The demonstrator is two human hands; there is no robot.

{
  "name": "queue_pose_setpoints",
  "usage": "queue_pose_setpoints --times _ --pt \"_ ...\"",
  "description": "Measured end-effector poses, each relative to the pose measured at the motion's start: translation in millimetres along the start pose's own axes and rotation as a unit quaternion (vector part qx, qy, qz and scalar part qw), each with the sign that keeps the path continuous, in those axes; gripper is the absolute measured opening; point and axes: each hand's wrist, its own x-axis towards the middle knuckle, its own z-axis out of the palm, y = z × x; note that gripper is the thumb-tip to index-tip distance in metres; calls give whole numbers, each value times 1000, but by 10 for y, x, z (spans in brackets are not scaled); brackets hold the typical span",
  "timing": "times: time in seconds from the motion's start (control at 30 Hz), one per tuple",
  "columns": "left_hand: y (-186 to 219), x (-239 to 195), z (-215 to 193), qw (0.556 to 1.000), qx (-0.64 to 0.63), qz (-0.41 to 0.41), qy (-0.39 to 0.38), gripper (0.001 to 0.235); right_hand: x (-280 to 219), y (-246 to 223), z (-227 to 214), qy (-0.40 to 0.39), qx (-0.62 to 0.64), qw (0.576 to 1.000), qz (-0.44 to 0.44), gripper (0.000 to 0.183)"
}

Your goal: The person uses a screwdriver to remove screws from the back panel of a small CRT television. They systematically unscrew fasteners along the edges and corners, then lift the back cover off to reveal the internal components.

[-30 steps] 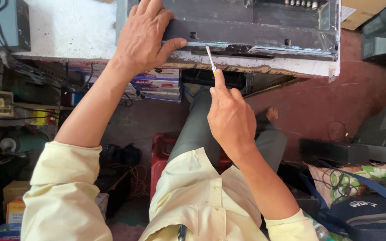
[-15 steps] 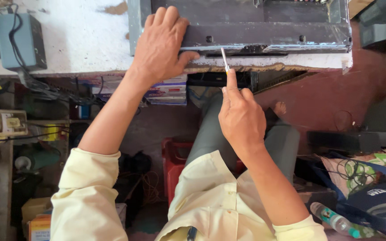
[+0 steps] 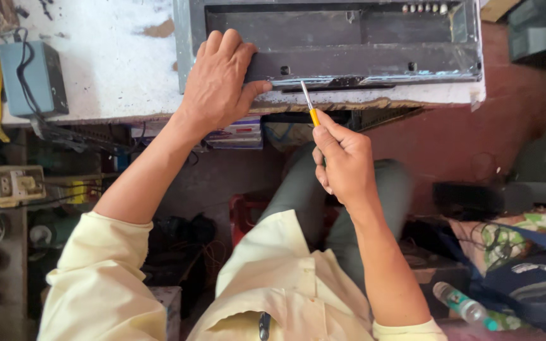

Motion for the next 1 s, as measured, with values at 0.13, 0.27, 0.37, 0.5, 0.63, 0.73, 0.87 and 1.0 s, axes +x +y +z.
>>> queue_pose_setpoints --times 0.13,0.27,0.37,0.5,0.63,0.73,0.87,1.0 --pt "14 -42 78 999 10 -32 5 58 3 102 5 23 -104 986 -126 44" --pt "-48 -213 118 993 5 -88 79 69 -160 161 37 88 -384 864 -313 41" --pt "-196 -481 64 976 -82 -180 95 71 -169 78 -16 72 -401 871 -274 40" --pt "-194 -539 261 967 -100 -202 122 63 -192 95 -86 68 -482 798 -354 41" --pt "-290 -546 381 960 -111 -228 118 64 -31 200 -219 21 -451 788 -419 46" --pt "-294 -590 480 955 -116 -244 120 67 150 277 -239 29 -460 743 -485 35" --pt "-314 -541 452 958 -101 -234 130 67 225 147 -190 -96 -179 974 -100 38" --pt "-250 -546 421 958 -82 -235 140 69 101 1 -52 -64 -105 984 -126 31"
